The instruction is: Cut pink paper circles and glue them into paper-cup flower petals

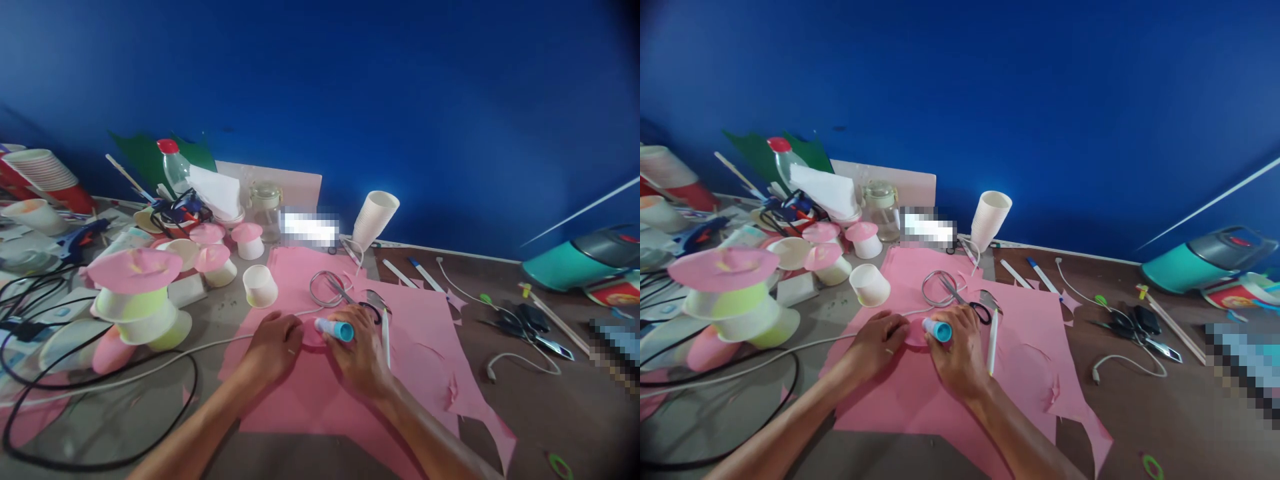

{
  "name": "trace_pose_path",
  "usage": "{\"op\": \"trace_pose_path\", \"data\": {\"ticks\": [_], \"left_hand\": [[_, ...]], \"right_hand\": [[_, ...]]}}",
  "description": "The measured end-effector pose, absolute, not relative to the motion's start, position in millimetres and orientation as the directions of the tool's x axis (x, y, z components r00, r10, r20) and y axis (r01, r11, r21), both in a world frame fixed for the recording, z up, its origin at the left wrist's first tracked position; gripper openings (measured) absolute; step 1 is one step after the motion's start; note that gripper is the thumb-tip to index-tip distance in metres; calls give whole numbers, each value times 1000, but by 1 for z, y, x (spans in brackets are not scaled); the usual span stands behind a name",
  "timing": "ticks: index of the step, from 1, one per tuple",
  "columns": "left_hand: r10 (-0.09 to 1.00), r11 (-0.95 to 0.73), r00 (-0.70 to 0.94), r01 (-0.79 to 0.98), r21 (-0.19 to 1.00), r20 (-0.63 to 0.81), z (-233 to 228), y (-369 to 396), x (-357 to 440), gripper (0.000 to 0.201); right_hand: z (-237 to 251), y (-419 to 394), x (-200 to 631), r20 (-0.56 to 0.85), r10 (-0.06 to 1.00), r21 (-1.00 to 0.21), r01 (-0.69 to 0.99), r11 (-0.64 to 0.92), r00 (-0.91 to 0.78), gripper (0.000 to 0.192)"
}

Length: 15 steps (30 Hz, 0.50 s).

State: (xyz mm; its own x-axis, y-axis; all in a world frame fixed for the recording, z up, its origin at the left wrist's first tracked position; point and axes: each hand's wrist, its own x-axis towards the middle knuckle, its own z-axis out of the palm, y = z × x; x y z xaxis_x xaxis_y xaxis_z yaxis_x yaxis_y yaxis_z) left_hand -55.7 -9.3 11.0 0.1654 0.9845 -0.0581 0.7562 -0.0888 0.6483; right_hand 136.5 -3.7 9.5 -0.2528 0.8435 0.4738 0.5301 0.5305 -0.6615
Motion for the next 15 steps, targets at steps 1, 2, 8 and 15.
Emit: {"op": "trace_pose_path", "data": {"ticks": [1, 2, 8, 15], "left_hand": [[984, -90, 168, 754, 651, -58, 13, -9, -55, 32], [985, -83, 163, 752, 654, -63, 14, -10, -55, 35], [989, -1, 108, 704, 710, -106, 12, -8, -55, 34], [990, 35, 83, 650, 759, -117, 9, -8, -56, 26]], "right_hand": [[11, -3, 137, 483, 829, -660, 504, 557, -282, 5], [12, -2, 138, 495, 812, -658, 477, 583, -311, 6], [16, 3, 142, 555, 741, -664, 335, 669, -378, 10], [20, 6, 144, 599, 704, -674, 233, 701, -381, 18]]}}
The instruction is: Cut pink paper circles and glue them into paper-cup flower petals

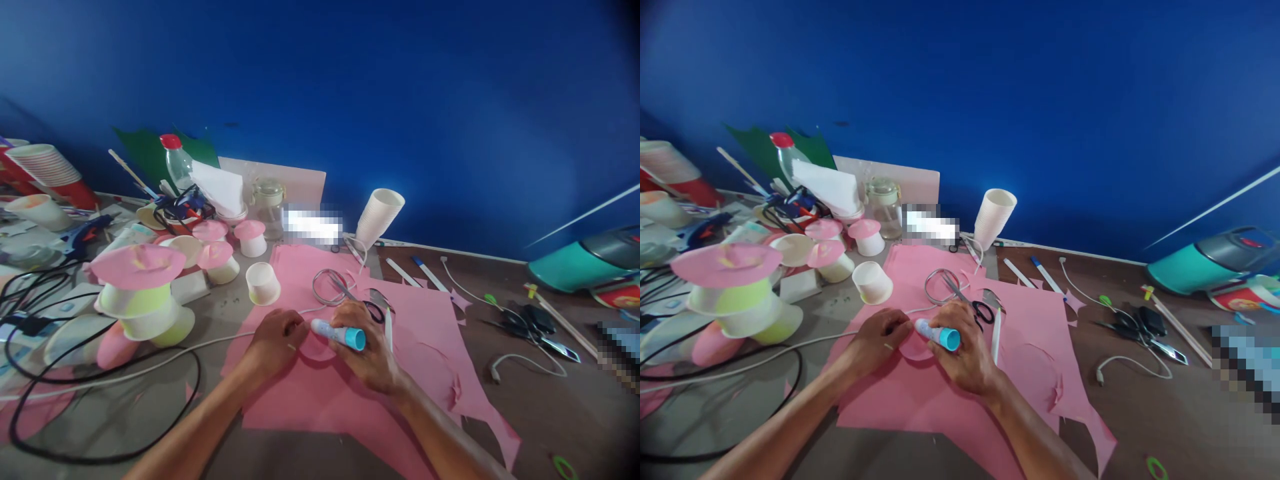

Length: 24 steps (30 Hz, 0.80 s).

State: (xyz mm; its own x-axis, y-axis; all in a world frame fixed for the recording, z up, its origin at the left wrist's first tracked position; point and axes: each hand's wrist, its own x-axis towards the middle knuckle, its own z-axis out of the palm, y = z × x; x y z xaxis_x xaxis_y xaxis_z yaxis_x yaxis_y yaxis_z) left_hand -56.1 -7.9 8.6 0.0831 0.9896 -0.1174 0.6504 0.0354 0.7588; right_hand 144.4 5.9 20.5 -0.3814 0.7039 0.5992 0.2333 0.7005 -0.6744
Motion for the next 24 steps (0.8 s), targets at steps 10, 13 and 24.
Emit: {"op": "trace_pose_path", "data": {"ticks": [10, 13, 24], "left_hand": [[995, 36, 47, 672, 739, -91, 10, -9, -55, 19], [996, 33, 37, 676, 736, -79, 7, -9, -55, 20], [994, 23, 60, 717, 697, -94, 9, -11, -52, 20]], "right_hand": [[15, 13, 155, 487, 863, -855, 131, 503, -134, 12], [18, 8, 150, 510, 836, -826, 156, 541, -202, 12], [12, 1, 138, 518, 770, -634, 437, 638, -373, 10]]}}
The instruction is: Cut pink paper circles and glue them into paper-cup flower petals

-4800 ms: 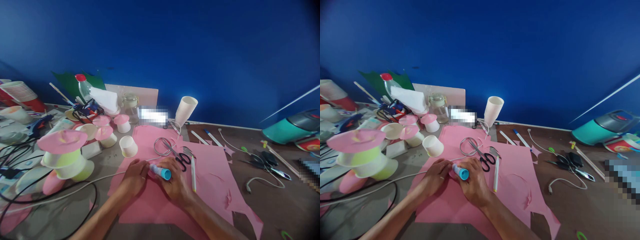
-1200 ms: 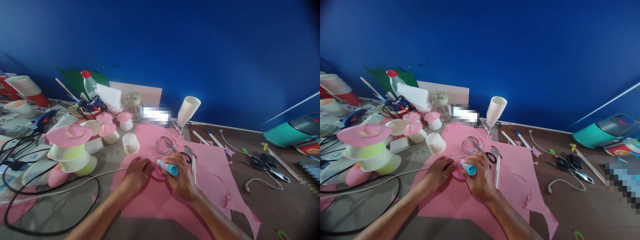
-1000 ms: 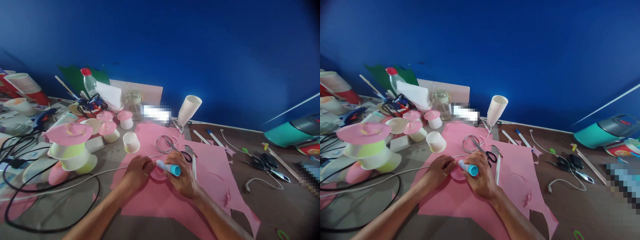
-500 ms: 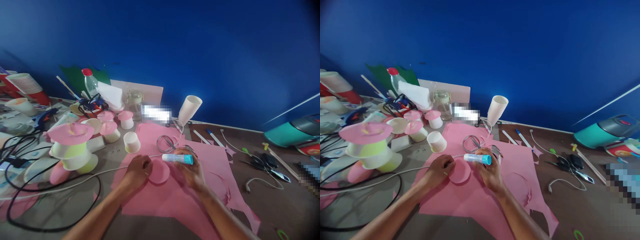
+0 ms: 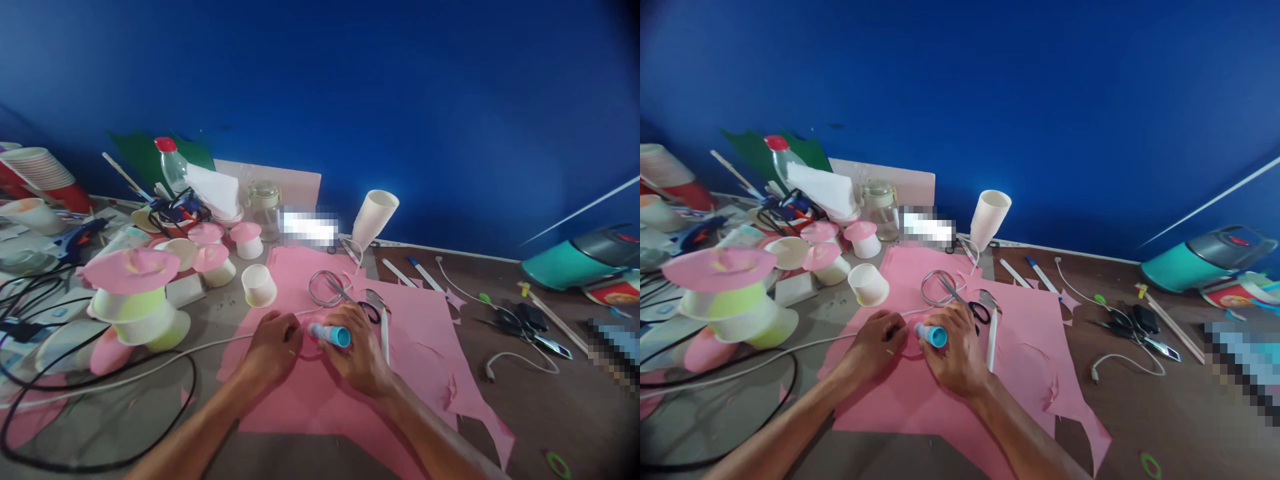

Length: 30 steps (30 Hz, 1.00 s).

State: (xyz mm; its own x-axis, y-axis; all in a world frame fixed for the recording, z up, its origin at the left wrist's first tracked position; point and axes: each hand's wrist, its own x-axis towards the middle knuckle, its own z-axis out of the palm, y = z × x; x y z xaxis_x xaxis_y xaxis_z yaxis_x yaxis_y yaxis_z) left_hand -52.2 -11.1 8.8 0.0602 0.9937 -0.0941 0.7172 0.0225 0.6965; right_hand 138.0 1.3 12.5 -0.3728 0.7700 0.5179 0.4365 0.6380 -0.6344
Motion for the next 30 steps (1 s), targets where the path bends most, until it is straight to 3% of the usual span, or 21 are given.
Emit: {"op": "trace_pose_path", "data": {"ticks": [13, 20, 30], "left_hand": [[996, 1, 59, 739, 674, -66, 12, -12, -50, 20], [995, -12, 81, 719, 695, -66, 18, -10, -52, 40], [984, 60, 98, 611, 789, -151, 28, -7, -52, 37]], "right_hand": [[16, -1, 141, 512, 809, -552, 610, 568, -290, 9], [17, 4, 145, 540, 773, -636, 440, 634, -334, 13], [25, 5, 147, 634, 684, -604, 321, 729, -362, 19]]}}
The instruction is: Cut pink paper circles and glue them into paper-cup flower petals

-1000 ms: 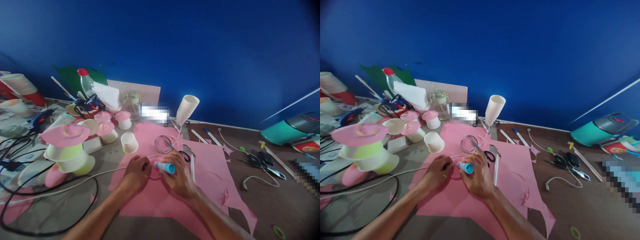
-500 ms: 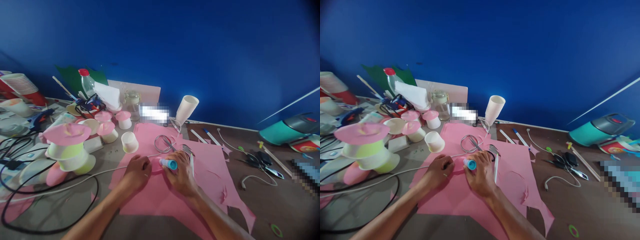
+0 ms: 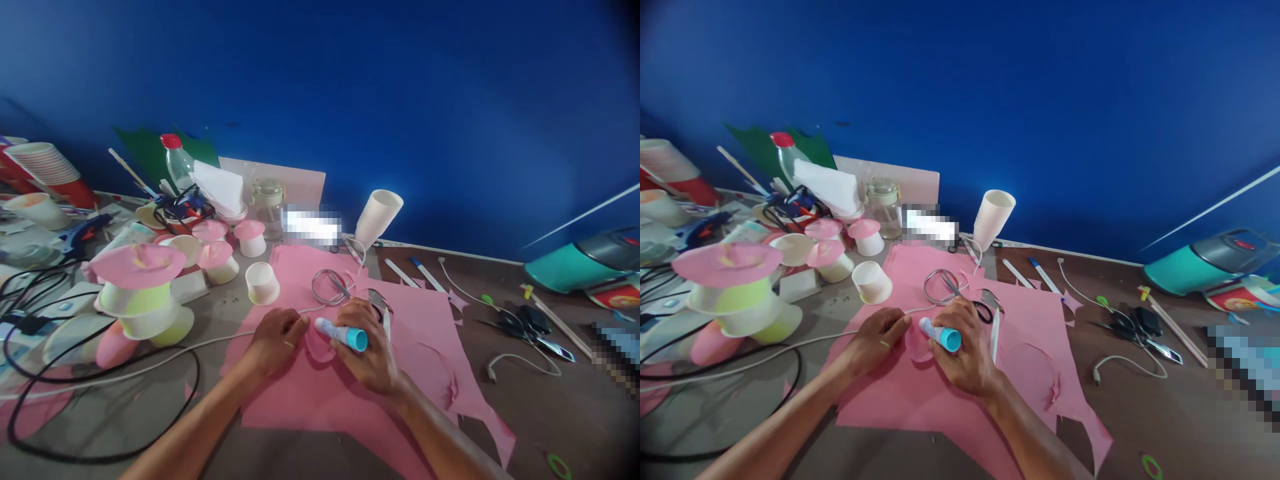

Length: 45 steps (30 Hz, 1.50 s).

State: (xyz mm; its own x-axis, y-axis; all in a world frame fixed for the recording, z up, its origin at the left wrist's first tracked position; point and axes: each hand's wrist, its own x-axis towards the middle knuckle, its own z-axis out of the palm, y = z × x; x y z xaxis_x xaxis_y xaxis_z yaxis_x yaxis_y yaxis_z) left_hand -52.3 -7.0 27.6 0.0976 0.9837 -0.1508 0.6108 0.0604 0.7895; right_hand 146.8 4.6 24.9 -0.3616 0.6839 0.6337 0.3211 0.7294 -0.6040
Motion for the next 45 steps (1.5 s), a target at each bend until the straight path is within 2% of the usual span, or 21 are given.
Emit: {"op": "trace_pose_path", "data": {"ticks": [4, 9, 12, 15, 20, 24, 33, 45], "left_hand": [[991, 49, 70, 619, 784, -118, 18, -8, -54, 21], [992, 54, 54, 652, 756, -117, 13, -9, -55, 17], [993, 46, 47, 679, 732, -107, 13, -10, -54, 18], [995, 46, 35, 679, 733, -94, 12, -10, -53, 19], [998, 23, 30, 689, 724, -60, 10, -10, -53, 19], [997, 12, 46, 705, 709, -63, 11, -10, -52, 20], [996, 34, 36, 712, 702, -84, 10, -10, -52, 21], [995, 39, 38, 690, 723, -90, 10, -11, -52, 19]], "right_hand": [[22, 4, 146, 630, 691, -629, 289, 722, -355, 21], [19, 9, 153, 491, 866, -844, 196, 499, -93, 8], [19, 9, 154, 450, 892, -879, 161, 449, -34, 7], [20, 4, 148, 495, 860, -830, 223, 511, -128, 9], [19, -2, 137, 581, 726, -646, 335, 686, -367, 14], [14, -1, 137, 555, 722, -598, 405, 691, -412, 18], [14, 0, 141, 527, 788, -620, 490, 612, -318, 15], [13, 7, 146, 564, 800, -600, 564, 567, -203, 8]]}}
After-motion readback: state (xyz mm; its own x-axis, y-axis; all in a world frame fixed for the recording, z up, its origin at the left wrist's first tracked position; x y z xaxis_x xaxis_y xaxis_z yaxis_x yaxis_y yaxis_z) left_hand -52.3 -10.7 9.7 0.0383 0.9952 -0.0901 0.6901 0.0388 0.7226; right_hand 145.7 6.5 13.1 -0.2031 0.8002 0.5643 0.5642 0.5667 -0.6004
